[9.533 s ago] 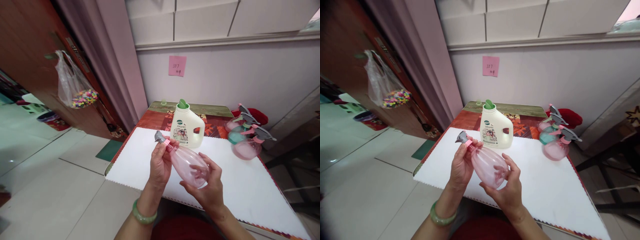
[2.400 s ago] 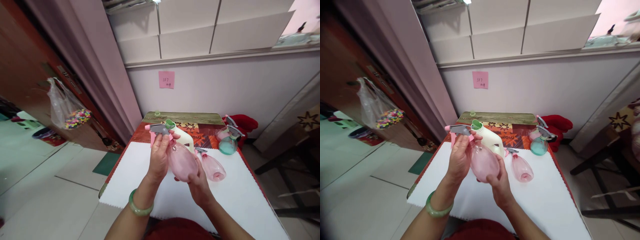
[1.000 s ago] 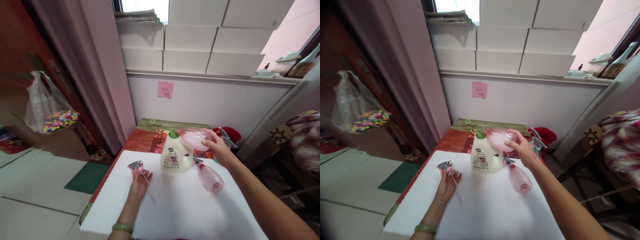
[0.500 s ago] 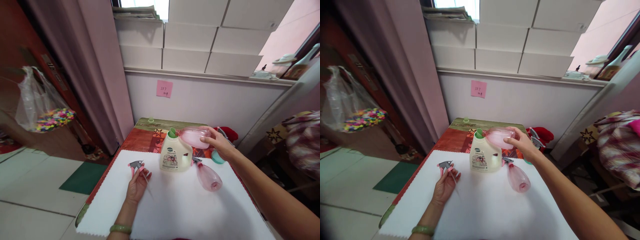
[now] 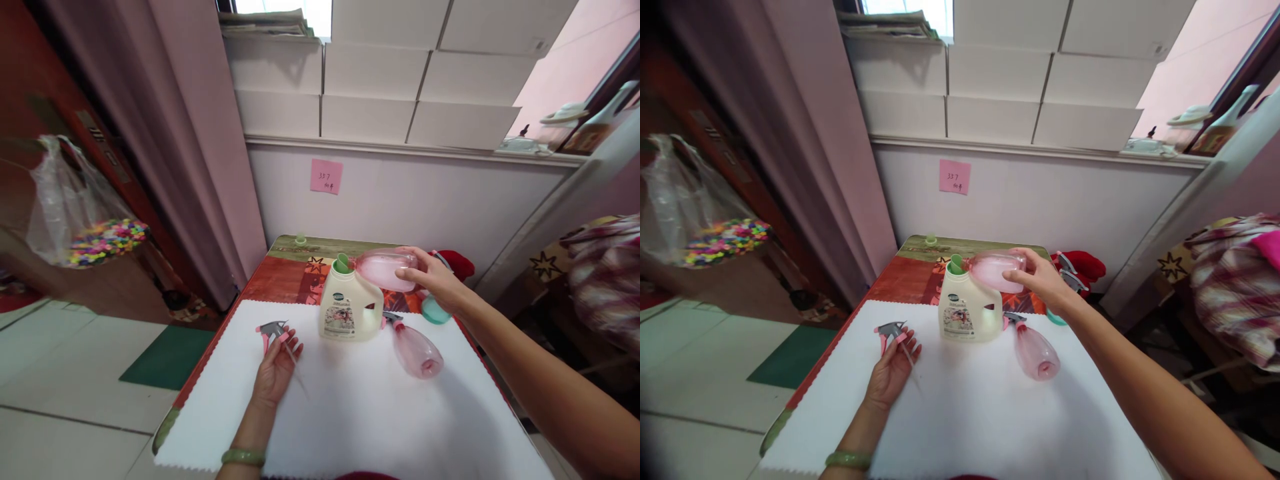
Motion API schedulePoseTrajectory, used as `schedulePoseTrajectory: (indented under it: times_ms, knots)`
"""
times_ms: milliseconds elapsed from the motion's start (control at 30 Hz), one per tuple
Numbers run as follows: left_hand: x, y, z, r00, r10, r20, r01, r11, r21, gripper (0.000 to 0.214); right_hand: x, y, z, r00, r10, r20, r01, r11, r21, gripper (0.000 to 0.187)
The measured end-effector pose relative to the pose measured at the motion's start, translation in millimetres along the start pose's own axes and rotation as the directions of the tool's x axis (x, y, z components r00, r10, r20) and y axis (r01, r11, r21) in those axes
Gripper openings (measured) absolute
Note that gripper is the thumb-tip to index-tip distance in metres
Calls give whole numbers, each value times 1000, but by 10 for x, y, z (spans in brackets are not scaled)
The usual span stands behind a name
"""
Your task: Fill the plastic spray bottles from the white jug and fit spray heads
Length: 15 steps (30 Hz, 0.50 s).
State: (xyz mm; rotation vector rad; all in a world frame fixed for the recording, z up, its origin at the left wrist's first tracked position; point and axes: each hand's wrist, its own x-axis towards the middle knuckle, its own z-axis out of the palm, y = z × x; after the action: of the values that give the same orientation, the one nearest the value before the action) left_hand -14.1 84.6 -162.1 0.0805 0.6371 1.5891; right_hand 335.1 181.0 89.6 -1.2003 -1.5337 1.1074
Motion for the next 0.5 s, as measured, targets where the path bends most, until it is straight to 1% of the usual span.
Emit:
schedulePoseTrajectory:
  times_ms: [200,333,500]
  knots:
    - [-1,0,-17,1000,-2,10,2,1000,4,26,13,15,-21,1000,-1,5,1,1000,-5,61]
    - [-10,19,-34,1000,1,28,0,999,-37,27,10,-6,-28,1000,8,6,-8,1000,-26,63]
    - [-28,36,-43,1000,13,27,-11,997,-76,27,-1,-50,-14,1000,23,13,-23,1000,-15,62]
